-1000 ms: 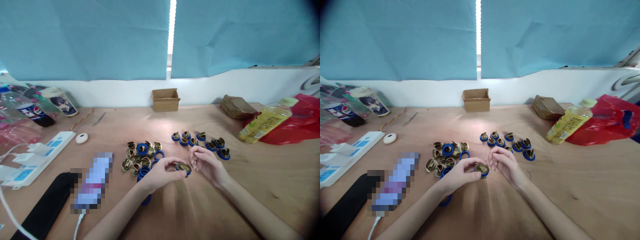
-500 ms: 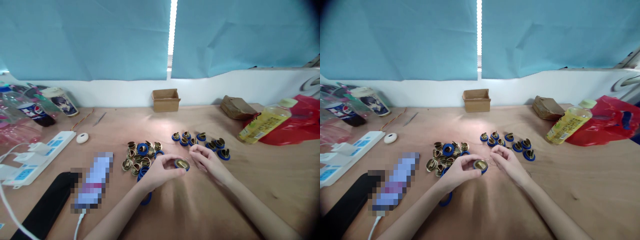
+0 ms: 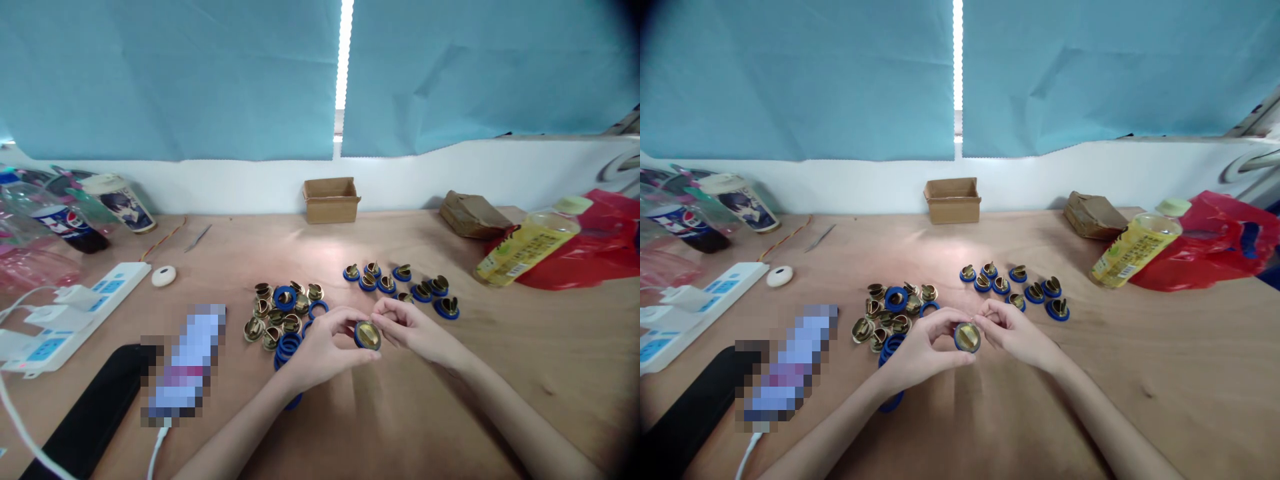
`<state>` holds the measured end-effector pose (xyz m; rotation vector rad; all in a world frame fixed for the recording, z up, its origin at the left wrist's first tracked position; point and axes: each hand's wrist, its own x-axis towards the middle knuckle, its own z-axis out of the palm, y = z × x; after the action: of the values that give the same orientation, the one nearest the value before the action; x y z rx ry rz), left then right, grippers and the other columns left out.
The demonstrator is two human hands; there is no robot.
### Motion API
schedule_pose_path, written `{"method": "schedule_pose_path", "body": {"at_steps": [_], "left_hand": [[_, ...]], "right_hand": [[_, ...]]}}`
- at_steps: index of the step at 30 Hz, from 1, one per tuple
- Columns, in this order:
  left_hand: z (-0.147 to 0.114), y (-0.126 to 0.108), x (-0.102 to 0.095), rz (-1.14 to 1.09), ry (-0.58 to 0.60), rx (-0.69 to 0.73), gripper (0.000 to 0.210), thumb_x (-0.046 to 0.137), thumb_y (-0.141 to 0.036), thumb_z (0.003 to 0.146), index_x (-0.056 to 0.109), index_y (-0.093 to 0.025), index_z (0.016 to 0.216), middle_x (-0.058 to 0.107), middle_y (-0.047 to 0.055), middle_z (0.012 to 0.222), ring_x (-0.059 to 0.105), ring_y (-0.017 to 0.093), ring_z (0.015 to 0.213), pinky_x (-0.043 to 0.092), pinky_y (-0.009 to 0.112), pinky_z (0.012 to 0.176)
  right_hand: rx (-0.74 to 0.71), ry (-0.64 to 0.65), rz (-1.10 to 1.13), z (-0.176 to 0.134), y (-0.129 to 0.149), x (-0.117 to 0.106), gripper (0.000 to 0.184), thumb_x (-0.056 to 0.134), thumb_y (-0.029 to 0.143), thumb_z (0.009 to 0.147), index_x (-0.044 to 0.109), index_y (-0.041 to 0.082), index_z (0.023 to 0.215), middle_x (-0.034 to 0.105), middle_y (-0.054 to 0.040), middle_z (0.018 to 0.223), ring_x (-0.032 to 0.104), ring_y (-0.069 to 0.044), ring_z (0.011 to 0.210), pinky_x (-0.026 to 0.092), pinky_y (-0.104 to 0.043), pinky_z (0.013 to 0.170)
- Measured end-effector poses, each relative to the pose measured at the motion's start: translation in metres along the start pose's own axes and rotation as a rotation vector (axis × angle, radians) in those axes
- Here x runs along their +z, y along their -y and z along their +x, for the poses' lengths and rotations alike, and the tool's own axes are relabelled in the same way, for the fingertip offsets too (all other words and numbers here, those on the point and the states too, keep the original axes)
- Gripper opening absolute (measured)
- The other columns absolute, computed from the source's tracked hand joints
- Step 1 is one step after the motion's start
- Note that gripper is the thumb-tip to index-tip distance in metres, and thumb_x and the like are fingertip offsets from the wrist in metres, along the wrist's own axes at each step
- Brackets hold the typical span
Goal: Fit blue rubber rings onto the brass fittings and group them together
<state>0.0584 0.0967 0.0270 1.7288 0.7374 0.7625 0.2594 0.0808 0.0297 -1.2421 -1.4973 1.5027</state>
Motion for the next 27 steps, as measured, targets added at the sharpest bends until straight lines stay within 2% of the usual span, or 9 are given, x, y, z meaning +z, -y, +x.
{"method": "schedule_pose_path", "body": {"at_steps": [4,6,9,12,16,23,27], "left_hand": [[-0.001,-0.001,0.003,0.059,-0.042,0.033,0.043,0.084,-0.027,0.066,0.067,-0.019,0.105,0.067,0.007,0.106,0.062,0.021,0.094,0.049,0.032,0.081],[-0.001,-0.003,0.004,0.065,-0.044,0.044,0.044,0.084,-0.026,0.066,0.067,-0.019,0.105,0.068,0.007,0.108,0.062,0.021,0.096,0.049,0.032,0.083],[-0.002,-0.005,0.004,0.057,-0.055,0.041,0.044,0.082,-0.026,0.068,0.066,-0.020,0.108,0.068,0.007,0.110,0.063,0.022,0.098,0.049,0.033,0.086],[-0.002,-0.006,0.004,0.080,-0.099,0.004,0.044,0.082,-0.025,0.068,0.065,-0.020,0.108,0.069,0.007,0.108,0.064,0.023,0.098,0.049,0.035,0.087],[-0.003,-0.004,0.006,0.141,-0.168,-0.018,0.042,0.082,-0.025,0.065,0.064,-0.019,0.103,0.071,0.006,0.105,0.065,0.024,0.096,0.049,0.036,0.087],[-0.002,-0.005,0.006,0.180,-0.180,-0.030,0.041,0.081,-0.027,0.067,0.063,-0.020,0.103,0.071,0.004,0.102,0.065,0.023,0.094,0.048,0.034,0.085],[-0.002,-0.005,0.005,0.174,-0.187,-0.023,0.040,0.080,-0.024,0.068,0.063,-0.019,0.103,0.070,0.004,0.101,0.064,0.021,0.093,0.048,0.034,0.085]], "right_hand": [[0.097,0.078,0.043,-0.003,0.001,-0.003,0.041,0.060,0.059,0.082,0.049,0.020,0.083,0.045,0.0105,0.046,0.032,-0.005,0.034,0.018,-0.018,0.035],[0.134,0.074,0.046,-0.003,0.002,-0.006,0.040,0.061,0.058,0.082,0.050,0.019,0.083,0.050,0.0100,0.046,0.033,-0.004,0.030,0.022,-0.018,0.033],[0.160,0.041,0.109,-0.003,0.004,-0.010,0.039,0.063,0.056,0.080,0.050,0.019,0.082,0.059,0.0063,0.052,0.048,-0.007,0.033,0.032,-0.017,0.035],[0.141,-0.002,0.149,-0.002,0.004,-0.010,0.038,0.064,0.054,0.081,0.051,0.018,0.075,0.064,0.0027,0.056,0.058,-0.009,0.040,0.037,-0.017,0.038],[0.105,-0.001,0.200,-0.002,0.002,-0.008,0.038,0.064,0.052,0.082,0.052,0.018,0.070,0.064,0.0027,0.054,0.059,-0.009,0.040,0.039,-0.017,0.037],[0.126,-0.004,0.493,-0.003,0.002,-0.009,0.027,0.076,0.035,0.076,0.060,0.017,0.089,0.072,-0.0034,0.081,0.066,-0.009,0.058,0.050,-0.018,0.053],[0.086,0.019,0.509,-0.004,-0.001,-0.010,0.026,0.078,0.026,0.074,0.062,0.019,0.092,0.072,-0.0021,0.087,0.062,-0.007,0.056,0.049,-0.018,0.053]]}}
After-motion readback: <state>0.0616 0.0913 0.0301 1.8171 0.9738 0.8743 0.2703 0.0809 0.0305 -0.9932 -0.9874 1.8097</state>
